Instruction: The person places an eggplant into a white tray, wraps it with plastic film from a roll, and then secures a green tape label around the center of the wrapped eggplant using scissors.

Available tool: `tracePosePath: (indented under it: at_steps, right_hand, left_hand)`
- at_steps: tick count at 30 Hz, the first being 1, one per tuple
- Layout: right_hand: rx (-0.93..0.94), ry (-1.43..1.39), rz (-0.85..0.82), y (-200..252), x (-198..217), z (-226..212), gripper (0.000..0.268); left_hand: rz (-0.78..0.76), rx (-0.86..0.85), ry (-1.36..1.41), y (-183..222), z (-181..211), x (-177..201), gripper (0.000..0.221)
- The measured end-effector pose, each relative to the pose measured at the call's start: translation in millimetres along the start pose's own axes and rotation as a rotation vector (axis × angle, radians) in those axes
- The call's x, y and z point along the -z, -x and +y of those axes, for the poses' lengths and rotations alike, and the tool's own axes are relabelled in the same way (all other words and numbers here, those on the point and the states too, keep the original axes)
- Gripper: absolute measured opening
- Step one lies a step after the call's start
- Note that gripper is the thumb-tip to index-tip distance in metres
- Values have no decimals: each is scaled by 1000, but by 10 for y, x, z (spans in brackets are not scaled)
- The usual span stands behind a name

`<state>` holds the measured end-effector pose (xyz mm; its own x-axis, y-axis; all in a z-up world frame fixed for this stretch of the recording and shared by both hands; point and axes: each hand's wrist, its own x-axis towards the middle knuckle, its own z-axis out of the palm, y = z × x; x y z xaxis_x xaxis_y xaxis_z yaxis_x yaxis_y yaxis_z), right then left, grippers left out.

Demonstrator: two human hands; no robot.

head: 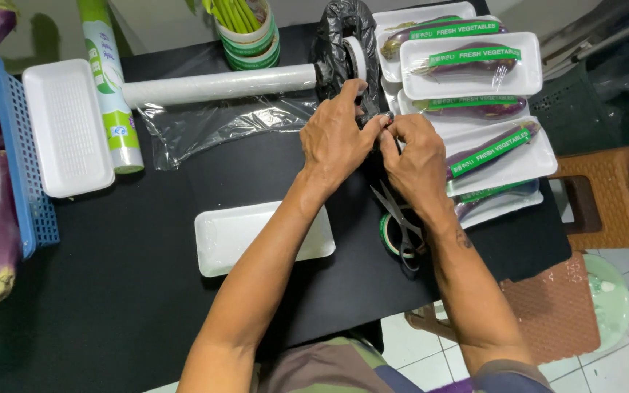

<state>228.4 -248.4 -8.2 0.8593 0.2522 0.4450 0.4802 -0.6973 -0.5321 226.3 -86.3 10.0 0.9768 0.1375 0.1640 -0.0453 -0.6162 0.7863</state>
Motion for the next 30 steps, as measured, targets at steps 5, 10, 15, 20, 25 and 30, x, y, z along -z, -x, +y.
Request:
tracePosePath:
  at_steps: [5,10,15,20,25,30]
  right_hand:
    - [-149,-153,-57,351,294,-537,18]
    - [-413,-647,-282,911,316,-733,15]
    - [-358,-722,-506,975,287,-1030,12]
    - [-445,-723,-555,1022,272,-1149,14]
    - [-600,-613,-500,1181,152,-1231,7]
    - [-655,-465,-353,1343,-6,-1226,16]
  left_hand:
    - [67,-129,22,116,-116,79,47]
    - [-254,80,200,786,-129,784,50]
    - [-493,354,474,1246,-156,1030,19]
    - [-361,291,325,1448,-194,1075,7]
    - [-165,24,-9,1765,-315,882,9]
    - [101,-217,-221,1912,-632,544,19]
